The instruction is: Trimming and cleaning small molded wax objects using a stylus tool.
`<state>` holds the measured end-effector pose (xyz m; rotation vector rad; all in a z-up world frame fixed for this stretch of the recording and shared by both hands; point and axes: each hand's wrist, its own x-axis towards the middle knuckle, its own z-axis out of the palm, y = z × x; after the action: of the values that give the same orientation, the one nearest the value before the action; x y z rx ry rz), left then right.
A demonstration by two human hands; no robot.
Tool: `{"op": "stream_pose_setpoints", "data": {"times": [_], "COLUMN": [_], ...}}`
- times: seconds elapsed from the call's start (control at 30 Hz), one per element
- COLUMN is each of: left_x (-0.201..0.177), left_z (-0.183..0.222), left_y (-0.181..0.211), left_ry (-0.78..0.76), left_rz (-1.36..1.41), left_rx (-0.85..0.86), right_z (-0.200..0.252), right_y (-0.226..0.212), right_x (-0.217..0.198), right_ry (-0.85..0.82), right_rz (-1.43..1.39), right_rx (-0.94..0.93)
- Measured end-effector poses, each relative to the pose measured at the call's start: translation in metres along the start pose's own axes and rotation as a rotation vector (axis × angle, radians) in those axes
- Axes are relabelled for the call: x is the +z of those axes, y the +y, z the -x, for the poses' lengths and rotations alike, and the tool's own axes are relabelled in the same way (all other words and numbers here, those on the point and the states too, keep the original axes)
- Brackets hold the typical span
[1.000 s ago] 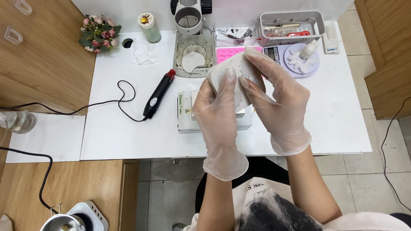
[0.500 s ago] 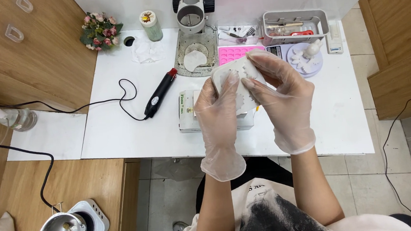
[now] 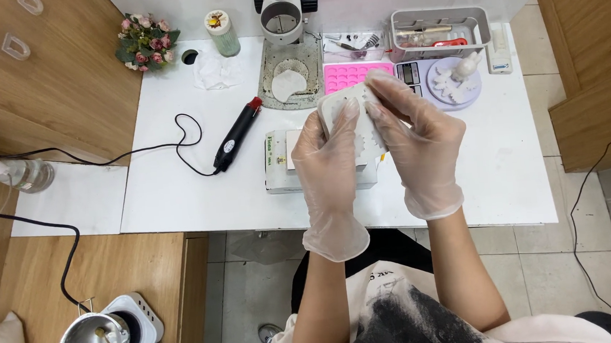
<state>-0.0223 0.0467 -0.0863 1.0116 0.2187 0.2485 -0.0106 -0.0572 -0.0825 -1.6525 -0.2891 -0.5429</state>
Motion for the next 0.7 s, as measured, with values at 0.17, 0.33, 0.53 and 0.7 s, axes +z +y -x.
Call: {"op": "stream_pose_setpoints", "data": {"times": [0.17,0.33,0.53,0.7], "left_x": [0.000,0.001,0.001,0.004], "left_z": [-0.001,-0.004,-0.006,-0.005], "left_y": [0.000,-0.004,-0.006,-0.002], "left_ry": [-0.015,0.002,0.000,0.003], "left_rz": [0.010,0.007,0.009,-0.007], "left_rx": [0.007,-0.021,-0.023,-0.022], "right_z": [-0.001,0.000,-0.001,-0.002], "right_y": [0.001,0.006,0.007,0.012], "right_x": [-0.001,-0.003,-0.004,-0.005], "right_ry": [-0.004,0.002,-0.005,0.001], "right_rz": [0.013,0.004,0.015,-0.041], "right_rx": [0.038,0.025,0.020,0.075]}}
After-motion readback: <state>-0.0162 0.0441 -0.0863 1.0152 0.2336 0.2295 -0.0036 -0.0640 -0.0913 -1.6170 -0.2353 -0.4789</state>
